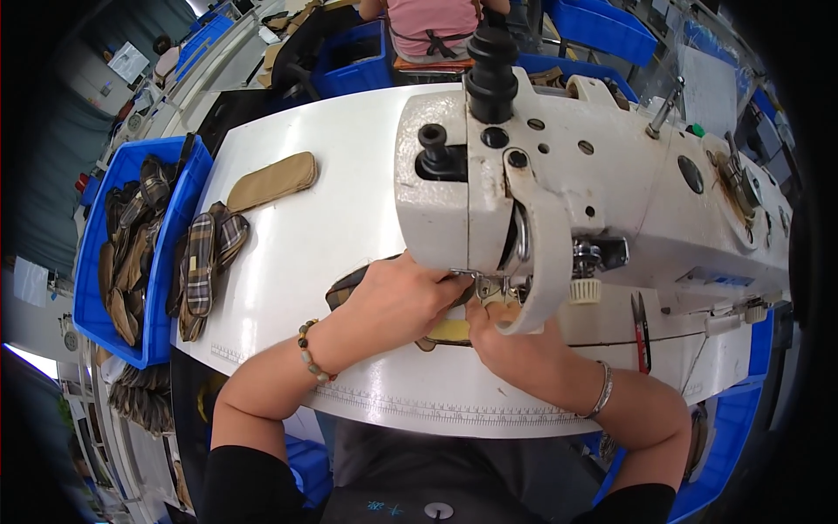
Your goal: Sewing fabric pieces to a sole using an industrial sewing machine.
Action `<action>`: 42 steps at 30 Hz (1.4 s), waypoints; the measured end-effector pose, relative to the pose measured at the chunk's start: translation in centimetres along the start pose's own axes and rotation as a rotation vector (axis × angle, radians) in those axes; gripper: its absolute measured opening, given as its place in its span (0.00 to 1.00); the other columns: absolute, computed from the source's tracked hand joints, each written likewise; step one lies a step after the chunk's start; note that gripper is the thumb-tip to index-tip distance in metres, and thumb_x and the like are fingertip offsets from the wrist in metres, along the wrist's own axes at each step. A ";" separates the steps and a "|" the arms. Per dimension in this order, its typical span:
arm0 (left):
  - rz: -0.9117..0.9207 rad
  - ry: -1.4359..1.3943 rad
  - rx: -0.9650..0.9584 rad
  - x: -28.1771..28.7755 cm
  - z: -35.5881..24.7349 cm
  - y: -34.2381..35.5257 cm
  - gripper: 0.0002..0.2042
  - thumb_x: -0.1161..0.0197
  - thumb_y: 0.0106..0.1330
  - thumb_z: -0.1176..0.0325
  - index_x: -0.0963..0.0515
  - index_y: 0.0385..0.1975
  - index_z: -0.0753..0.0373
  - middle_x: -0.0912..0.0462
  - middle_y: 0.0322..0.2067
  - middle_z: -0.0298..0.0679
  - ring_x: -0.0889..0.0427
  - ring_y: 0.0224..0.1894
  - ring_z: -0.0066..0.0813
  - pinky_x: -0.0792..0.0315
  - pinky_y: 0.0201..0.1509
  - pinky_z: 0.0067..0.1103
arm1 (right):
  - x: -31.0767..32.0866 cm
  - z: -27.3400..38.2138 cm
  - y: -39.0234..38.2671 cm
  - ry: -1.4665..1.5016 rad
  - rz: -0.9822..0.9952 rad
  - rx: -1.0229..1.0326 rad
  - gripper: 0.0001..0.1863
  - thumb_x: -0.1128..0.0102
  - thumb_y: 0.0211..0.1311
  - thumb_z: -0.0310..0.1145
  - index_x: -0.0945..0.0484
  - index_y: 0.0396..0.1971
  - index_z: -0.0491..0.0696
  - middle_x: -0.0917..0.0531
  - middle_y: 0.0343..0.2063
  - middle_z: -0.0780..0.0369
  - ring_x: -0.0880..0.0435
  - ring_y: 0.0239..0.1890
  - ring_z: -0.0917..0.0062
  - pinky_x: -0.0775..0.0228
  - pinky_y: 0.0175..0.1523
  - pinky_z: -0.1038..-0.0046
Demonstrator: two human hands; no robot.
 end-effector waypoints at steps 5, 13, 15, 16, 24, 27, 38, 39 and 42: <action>0.112 -0.034 0.062 1.7 -0.2 0.3 0.12 0.35 0.58 0.67 0.14 0.42 0.53 0.18 0.35 0.29 0.17 0.38 0.30 0.23 0.28 0.24 | -0.4 -0.2 -0.3 0.317 0.006 -0.263 0.07 0.45 0.64 0.31 0.20 0.34 0.45 0.18 0.20 0.58 0.16 0.22 0.63 0.24 0.26 0.64; 0.173 -0.099 0.140 1.6 0.0 0.2 0.12 0.33 0.59 0.66 0.14 0.42 0.51 0.16 0.37 0.31 0.17 0.38 0.33 0.23 0.29 0.27 | 0.7 0.2 -0.6 -0.031 0.009 0.074 0.11 0.38 0.51 0.28 0.20 0.36 0.41 0.18 0.19 0.57 0.17 0.19 0.66 0.26 0.24 0.66; 0.157 -0.107 0.138 1.2 0.0 0.1 0.12 0.34 0.59 0.66 0.14 0.42 0.51 0.17 0.37 0.32 0.17 0.39 0.33 0.22 0.29 0.27 | 0.4 0.2 -0.9 -0.069 -0.110 0.141 0.17 0.37 0.44 0.27 0.21 0.38 0.39 0.19 0.18 0.58 0.18 0.18 0.69 0.27 0.23 0.67; 0.139 -0.113 0.140 1.2 -0.1 0.1 0.12 0.34 0.59 0.67 0.14 0.42 0.51 0.17 0.37 0.32 0.17 0.39 0.33 0.22 0.30 0.27 | 0.3 0.2 -0.8 -0.068 -0.111 0.141 0.17 0.37 0.44 0.27 0.21 0.38 0.39 0.19 0.18 0.58 0.18 0.18 0.69 0.27 0.23 0.67; 0.172 -0.113 0.215 1.6 -0.9 0.2 0.13 0.33 0.58 0.65 0.14 0.43 0.53 0.18 0.38 0.34 0.19 0.45 0.37 0.21 0.32 0.28 | -0.5 -1.3 -0.4 0.752 -0.204 -0.471 0.06 0.40 0.58 0.29 0.19 0.27 0.43 0.22 0.16 0.56 0.20 0.19 0.62 0.28 0.26 0.64; 0.184 -0.141 0.246 1.7 -0.8 0.2 0.13 0.33 0.58 0.65 0.14 0.43 0.53 0.17 0.38 0.35 0.19 0.45 0.38 0.21 0.33 0.29 | -0.1 -1.4 -0.1 0.494 -0.215 -0.260 0.06 0.39 0.56 0.28 0.19 0.23 0.44 0.23 0.13 0.56 0.21 0.18 0.61 0.27 0.25 0.63; 0.136 -0.268 0.277 1.2 0.2 -0.1 0.12 0.35 0.57 0.68 0.14 0.41 0.54 0.16 0.34 0.39 0.17 0.39 0.42 0.21 0.34 0.32 | -0.3 -0.8 -0.6 0.247 -0.096 -0.039 0.12 0.38 0.52 0.29 0.19 0.39 0.46 0.24 0.13 0.63 0.22 0.15 0.69 0.31 0.20 0.66; 0.134 -0.242 0.267 1.2 0.0 -0.1 0.12 0.36 0.57 0.68 0.14 0.41 0.55 0.16 0.34 0.40 0.17 0.38 0.43 0.21 0.34 0.32 | -0.3 -0.6 -0.6 0.115 -0.023 0.036 0.15 0.39 0.51 0.29 0.19 0.42 0.46 0.24 0.14 0.64 0.22 0.15 0.71 0.32 0.21 0.67; 0.116 -0.203 0.247 1.1 -0.3 0.0 0.11 0.36 0.57 0.69 0.14 0.40 0.56 0.16 0.34 0.40 0.17 0.37 0.43 0.21 0.34 0.32 | -0.1 -0.5 -0.8 0.033 -0.023 0.067 0.18 0.39 0.49 0.30 0.20 0.43 0.45 0.22 0.16 0.63 0.22 0.17 0.71 0.32 0.22 0.68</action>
Point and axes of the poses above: each hand's wrist, its own y-axis towards the middle knuckle, its own x-axis out of the back of the hand, z = x × y, the point moved 3 cm from there along y, towards the middle knuckle
